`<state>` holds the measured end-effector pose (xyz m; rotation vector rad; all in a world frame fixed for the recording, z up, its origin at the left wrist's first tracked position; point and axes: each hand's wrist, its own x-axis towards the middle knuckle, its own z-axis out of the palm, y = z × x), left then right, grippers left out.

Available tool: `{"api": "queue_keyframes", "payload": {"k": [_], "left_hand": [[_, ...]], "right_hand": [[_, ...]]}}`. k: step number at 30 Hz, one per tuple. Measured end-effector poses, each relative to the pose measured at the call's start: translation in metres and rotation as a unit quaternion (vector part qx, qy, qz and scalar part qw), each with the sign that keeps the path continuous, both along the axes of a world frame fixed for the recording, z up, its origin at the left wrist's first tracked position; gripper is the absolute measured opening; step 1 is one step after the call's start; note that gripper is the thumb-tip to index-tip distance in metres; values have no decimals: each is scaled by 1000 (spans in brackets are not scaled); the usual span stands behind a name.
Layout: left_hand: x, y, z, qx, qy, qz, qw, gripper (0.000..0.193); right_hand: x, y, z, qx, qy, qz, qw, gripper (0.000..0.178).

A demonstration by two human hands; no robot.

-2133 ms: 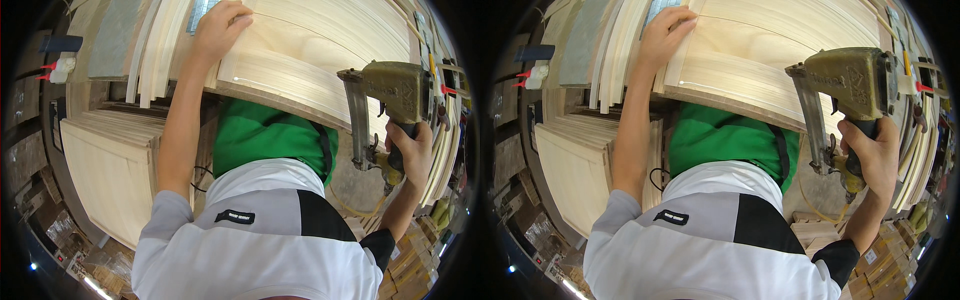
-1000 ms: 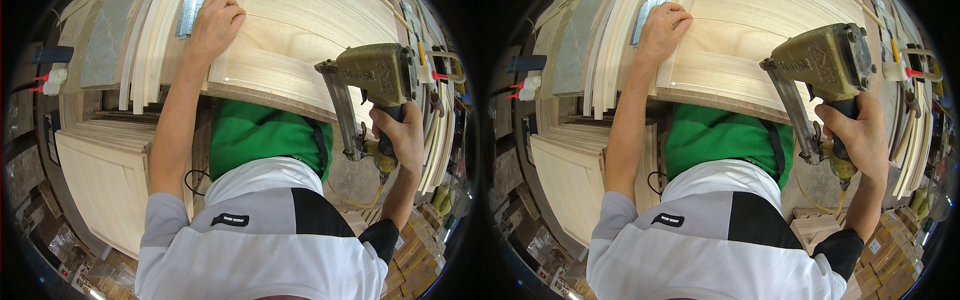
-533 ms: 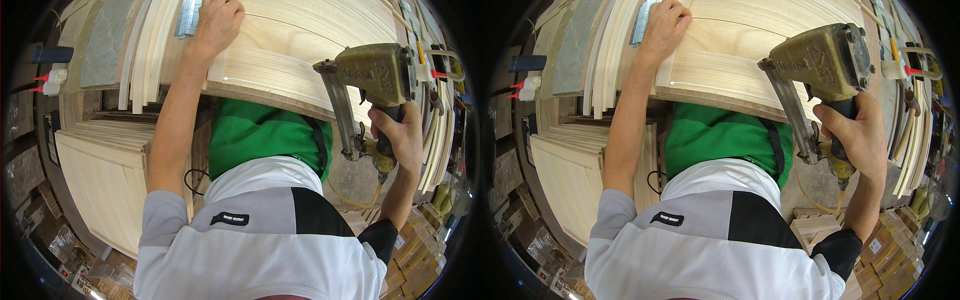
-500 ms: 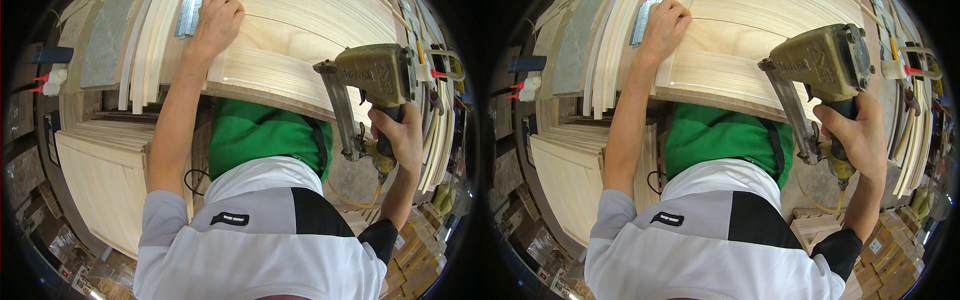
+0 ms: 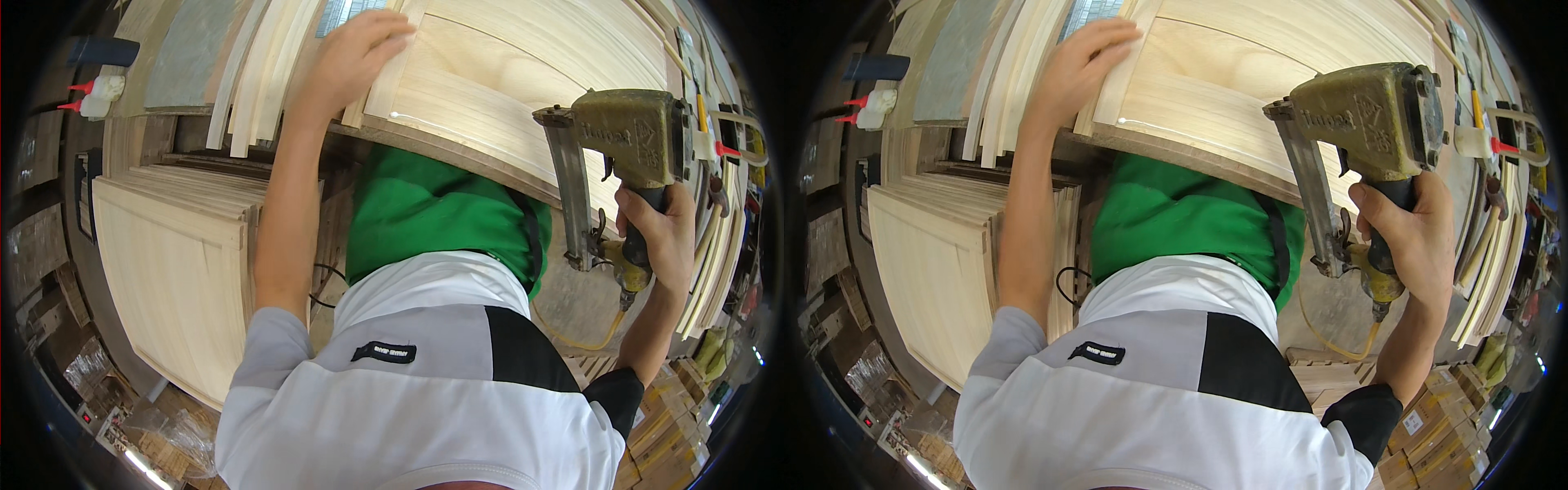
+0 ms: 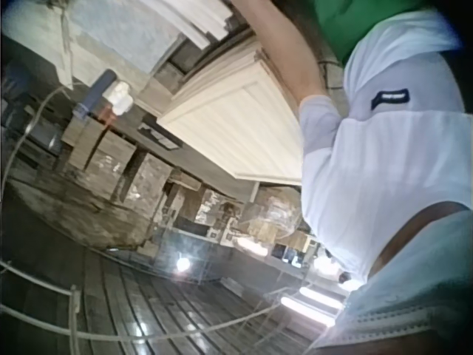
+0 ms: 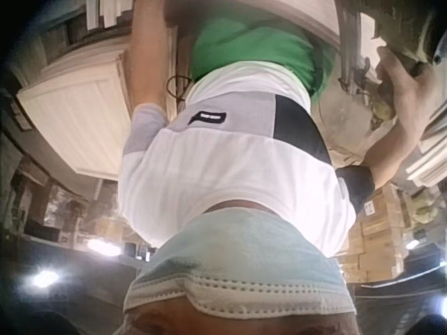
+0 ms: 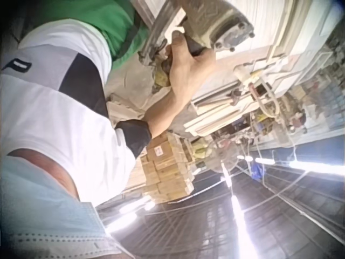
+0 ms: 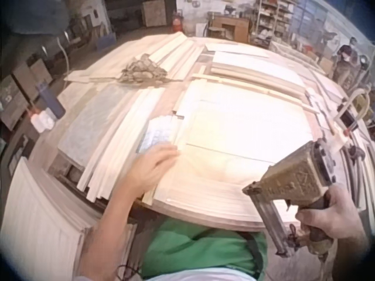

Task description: Glue and nail wooden strips to a large wooden panel to form a frame or door.

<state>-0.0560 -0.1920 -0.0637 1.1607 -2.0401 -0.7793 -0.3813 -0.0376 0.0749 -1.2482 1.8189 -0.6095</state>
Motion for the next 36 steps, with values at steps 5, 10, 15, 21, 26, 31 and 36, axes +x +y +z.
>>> {"api": "queue_keyframes", "payload": {"k": [5,10,15,21,26,31,36], "left_hand": [[22,70,13,6,-40,-20,999,36],[12,89,20,-16,-102,-19,995,45],[4,86,17,-64,-148,-22,987,42],[-8,89,24,-69,-117,-17,991,41],[-24,94,31,-76,-109,-16,991,39],[-33,96,35,-51,-93,-13,994,39],[-40,97,33,-85,-88,-18,992,40]], "right_hand": [[6,-4,5,-13,10,21,1000,24],[16,-10,15,-12,-3,52,999,23],[17,-11,20,-3,-2,82,997,24],[18,-12,24,-1,28,97,995,19],[11,-12,29,-12,14,111,994,29],[13,-14,37,12,37,122,992,29],[22,-15,44,7,55,133,990,30]]}}
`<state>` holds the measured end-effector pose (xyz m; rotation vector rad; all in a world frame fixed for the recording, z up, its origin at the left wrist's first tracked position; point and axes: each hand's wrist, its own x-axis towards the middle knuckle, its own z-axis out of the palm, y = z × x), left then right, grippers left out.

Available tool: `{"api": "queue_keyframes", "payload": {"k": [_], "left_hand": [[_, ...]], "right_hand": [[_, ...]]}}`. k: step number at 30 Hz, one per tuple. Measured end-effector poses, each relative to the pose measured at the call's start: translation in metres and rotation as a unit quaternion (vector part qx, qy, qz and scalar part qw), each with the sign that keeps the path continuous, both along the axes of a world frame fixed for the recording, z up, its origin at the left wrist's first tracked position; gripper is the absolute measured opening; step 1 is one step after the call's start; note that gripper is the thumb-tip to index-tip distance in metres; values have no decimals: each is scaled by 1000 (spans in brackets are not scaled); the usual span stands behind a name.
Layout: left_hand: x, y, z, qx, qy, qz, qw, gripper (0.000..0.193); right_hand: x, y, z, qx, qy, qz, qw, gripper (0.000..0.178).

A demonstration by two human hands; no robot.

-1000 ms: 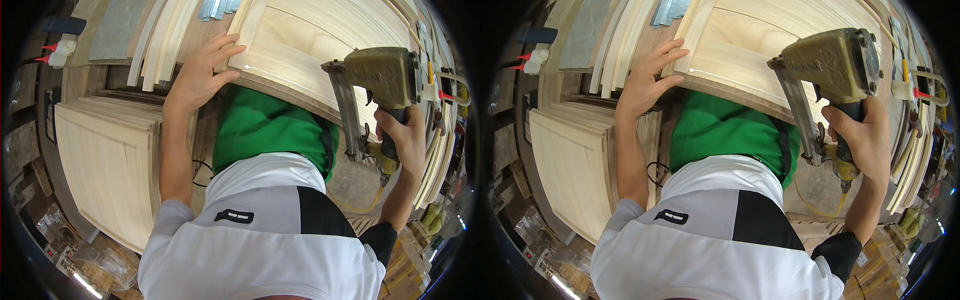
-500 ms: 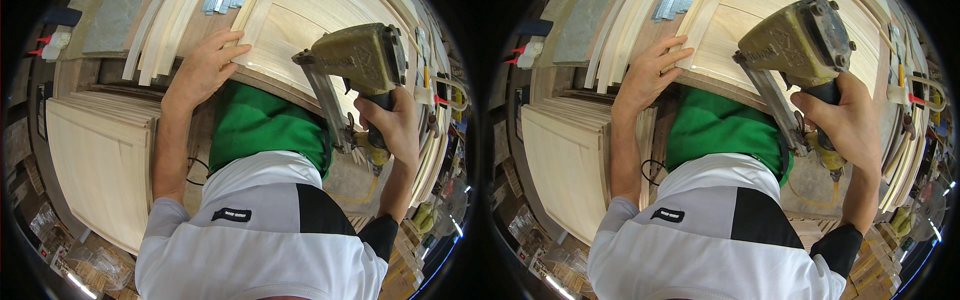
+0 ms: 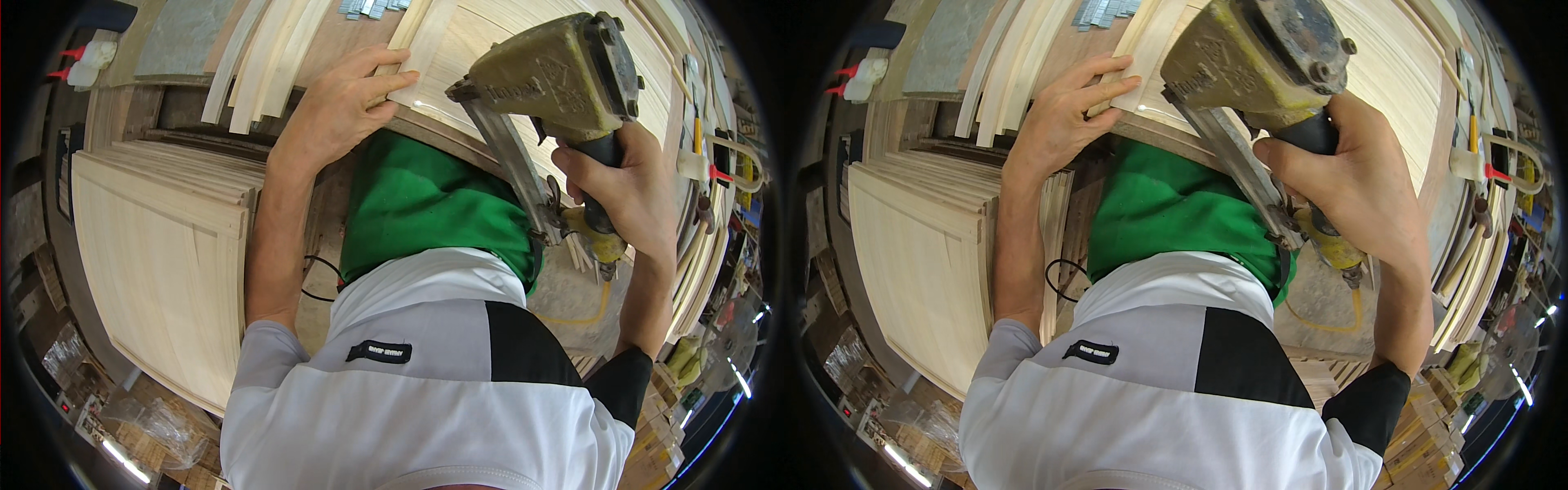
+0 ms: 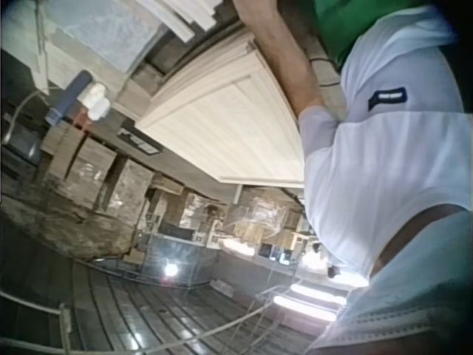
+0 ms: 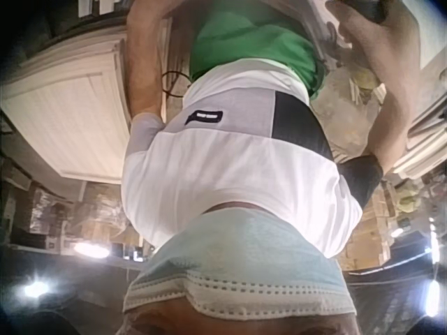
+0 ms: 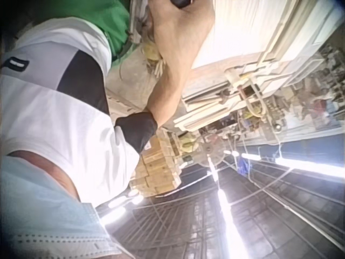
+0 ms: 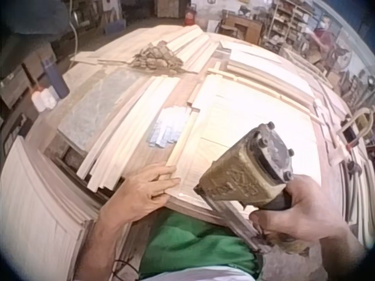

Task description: Glue and nail wooden strips to a large wooden panel to form a frame or door.

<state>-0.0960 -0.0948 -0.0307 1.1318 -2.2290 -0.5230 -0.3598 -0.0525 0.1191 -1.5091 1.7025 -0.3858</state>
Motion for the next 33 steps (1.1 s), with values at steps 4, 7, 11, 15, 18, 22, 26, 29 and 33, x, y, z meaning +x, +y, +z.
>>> {"api": "queue_keyframes", "payload": {"k": [4,7,11,15,18,22,26,29,33], "left_hand": [[-10,2,2,-12,12,-6,1000,39],[-16,5,8,14,23,-4,1000,33],[-24,7,14,-16,52,0,999,28],[-20,6,17,-22,46,0,999,27],[-22,5,14,-6,51,3,999,29],[-31,8,32,41,49,-22,998,30],[-32,11,38,59,9,7,998,34],[-35,14,44,66,12,26,997,38],[-38,12,65,100,100,61,988,40]], "right_hand": [[2,-2,4,6,-9,15,1000,28],[-1,-5,-2,21,-45,29,998,30],[-1,-10,-4,-47,-3,118,992,30],[9,-16,1,-43,15,128,991,30],[6,-19,0,-49,15,142,989,29],[-1,-13,11,-57,24,148,987,29],[0,-14,9,-73,-4,165,984,29],[-23,-8,16,-193,-18,184,964,34],[-57,1,51,-19,19,50,998,29]]}}
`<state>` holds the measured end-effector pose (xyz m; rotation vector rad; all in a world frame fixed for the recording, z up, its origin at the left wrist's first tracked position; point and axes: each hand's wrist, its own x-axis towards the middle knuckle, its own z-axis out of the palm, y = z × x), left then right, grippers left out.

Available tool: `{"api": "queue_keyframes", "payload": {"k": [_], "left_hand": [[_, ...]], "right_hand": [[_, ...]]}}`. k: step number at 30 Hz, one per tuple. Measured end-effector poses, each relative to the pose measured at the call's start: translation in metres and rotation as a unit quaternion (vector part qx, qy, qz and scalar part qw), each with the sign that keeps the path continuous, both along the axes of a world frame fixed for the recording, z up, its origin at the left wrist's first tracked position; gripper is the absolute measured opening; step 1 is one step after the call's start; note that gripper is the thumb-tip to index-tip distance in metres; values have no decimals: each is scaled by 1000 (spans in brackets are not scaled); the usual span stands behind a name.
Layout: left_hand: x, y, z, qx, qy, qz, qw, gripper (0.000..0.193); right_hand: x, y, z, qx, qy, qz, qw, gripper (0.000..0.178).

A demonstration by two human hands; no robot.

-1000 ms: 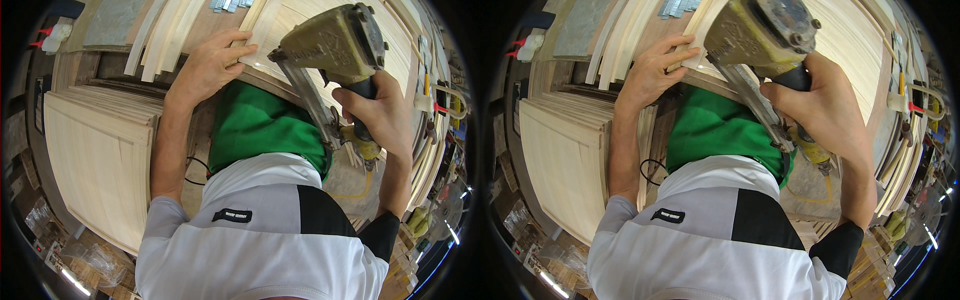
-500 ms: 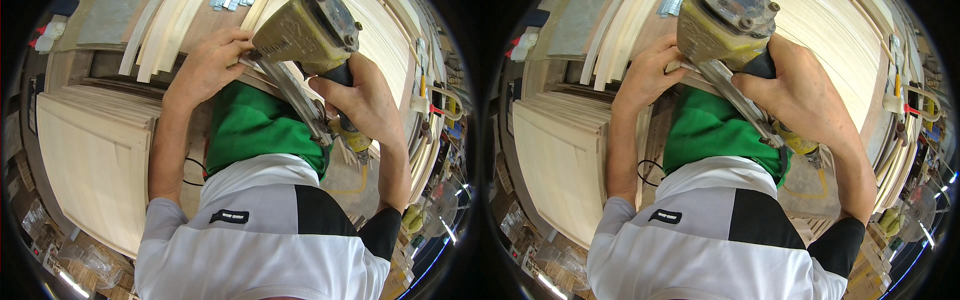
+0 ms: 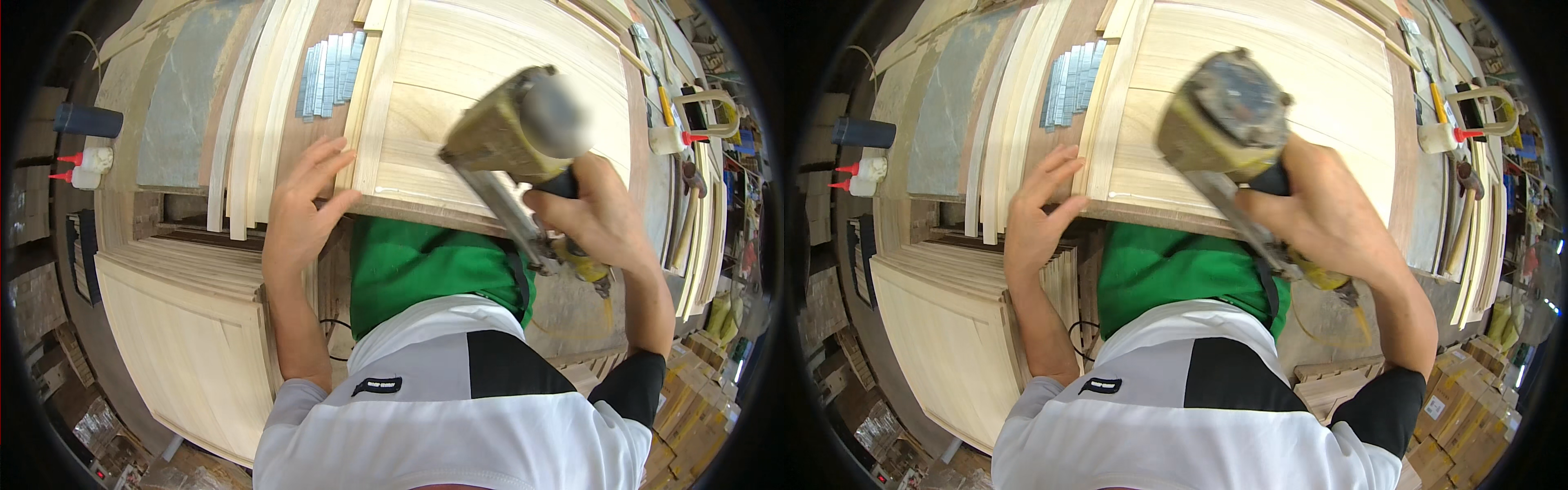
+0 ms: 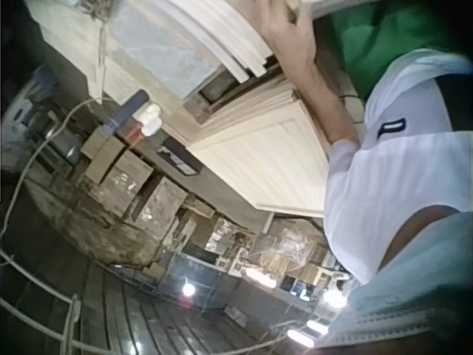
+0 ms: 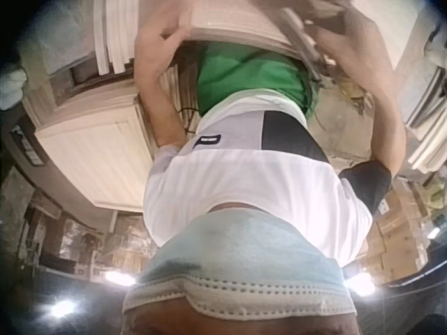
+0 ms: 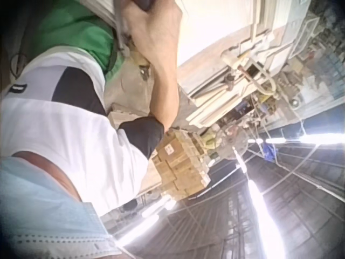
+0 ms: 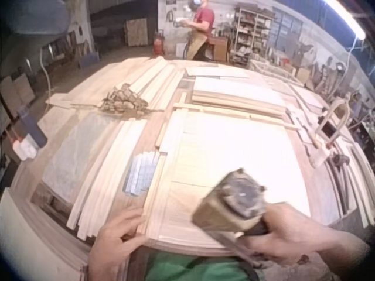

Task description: Glue and nail wooden strips to a large wooden panel to form a frame or door.

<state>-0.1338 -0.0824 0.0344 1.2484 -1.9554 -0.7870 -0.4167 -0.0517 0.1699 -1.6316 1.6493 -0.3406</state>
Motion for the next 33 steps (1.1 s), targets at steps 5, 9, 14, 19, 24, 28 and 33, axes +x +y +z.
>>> {"api": "queue_keyframes", "payload": {"k": [5,9,14,19,24,28,33], "left_hand": [[-47,-80,18,-95,33,34,994,22],[-94,-175,-1,-136,-21,-19,990,21],[-117,-244,-44,-208,-144,-38,967,17],[-121,-255,-54,-234,-162,-43,958,16],[-119,-267,-60,-253,-132,-47,957,15],[-119,-276,-60,-278,-143,-42,949,16],[-125,-274,-63,-292,-96,-42,951,11]], "right_hand": [[-41,-15,0,18,20,-100,995,30],[-48,-20,-23,4,-7,-71,997,29],[-52,-22,-45,-37,-21,-26,999,34],[-54,-20,-47,-11,-25,-31,999,34],[-51,-23,-45,29,-29,-47,998,36],[-48,-20,-49,-16,-21,-61,998,31],[-43,-19,-45,-1,-32,-97,995,25]]}}
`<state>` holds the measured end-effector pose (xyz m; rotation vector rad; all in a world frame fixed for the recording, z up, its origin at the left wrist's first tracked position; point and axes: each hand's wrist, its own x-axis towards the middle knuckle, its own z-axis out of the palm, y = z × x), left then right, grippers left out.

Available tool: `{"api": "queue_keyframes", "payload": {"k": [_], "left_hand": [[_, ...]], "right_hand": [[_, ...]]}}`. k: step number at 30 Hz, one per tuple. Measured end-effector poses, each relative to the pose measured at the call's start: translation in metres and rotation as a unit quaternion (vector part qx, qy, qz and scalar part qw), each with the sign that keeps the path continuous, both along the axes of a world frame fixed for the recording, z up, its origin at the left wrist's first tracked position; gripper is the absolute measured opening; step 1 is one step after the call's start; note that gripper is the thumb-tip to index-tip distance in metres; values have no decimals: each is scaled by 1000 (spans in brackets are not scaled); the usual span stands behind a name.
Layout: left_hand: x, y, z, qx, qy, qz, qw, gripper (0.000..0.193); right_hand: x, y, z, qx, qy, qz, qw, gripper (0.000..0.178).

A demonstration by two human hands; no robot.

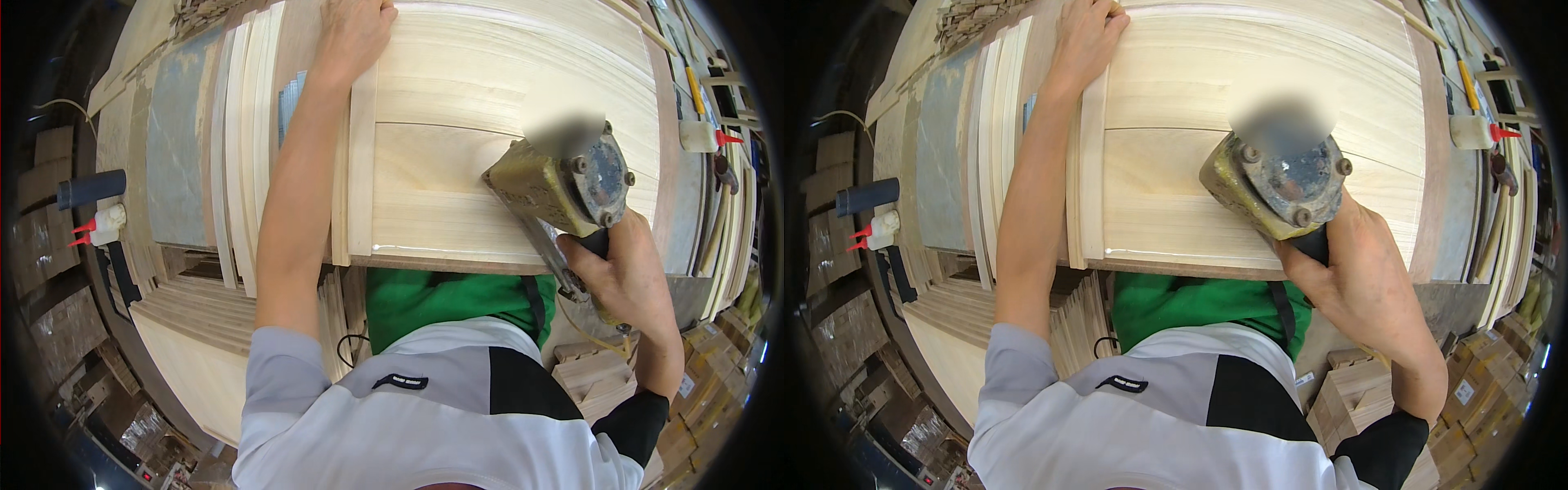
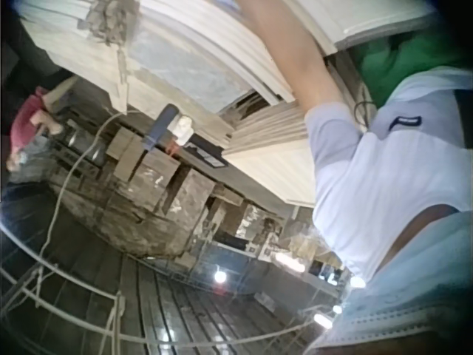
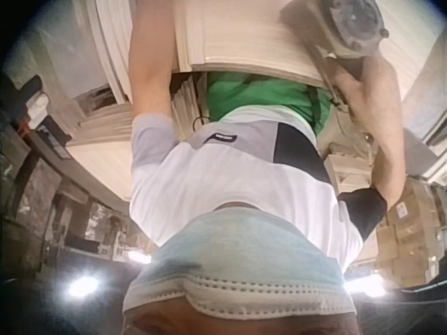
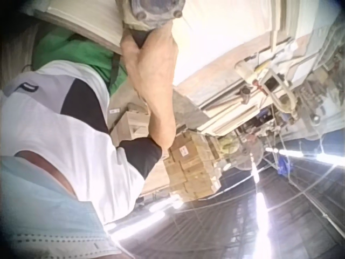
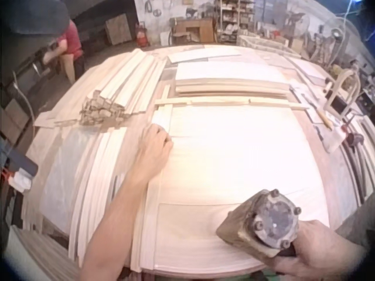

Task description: Glue and nail wooden strips to a large wooden panel to form a frame or door.

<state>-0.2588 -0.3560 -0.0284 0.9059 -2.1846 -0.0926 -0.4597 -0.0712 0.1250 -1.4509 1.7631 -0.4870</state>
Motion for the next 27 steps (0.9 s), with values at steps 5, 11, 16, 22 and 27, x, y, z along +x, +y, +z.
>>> {"api": "queue_keyframes", "payload": {"k": [5,11,16,22,27], "left_hand": [[-2,2,-6,-29,-6,6,1000,10],[3,-6,-13,-79,-56,-4,995,9],[-3,-1,-11,-36,-7,4,999,10],[-1,-5,-7,-95,-29,30,995,10],[11,-3,1,93,42,2,995,20]], "right_hand": [[3,1,4,34,26,8,999,31],[5,1,5,31,34,15,999,31],[5,1,5,31,29,15,999,31],[4,-2,8,30,28,19,999,32],[2,-4,5,-46,50,47,997,33]]}}
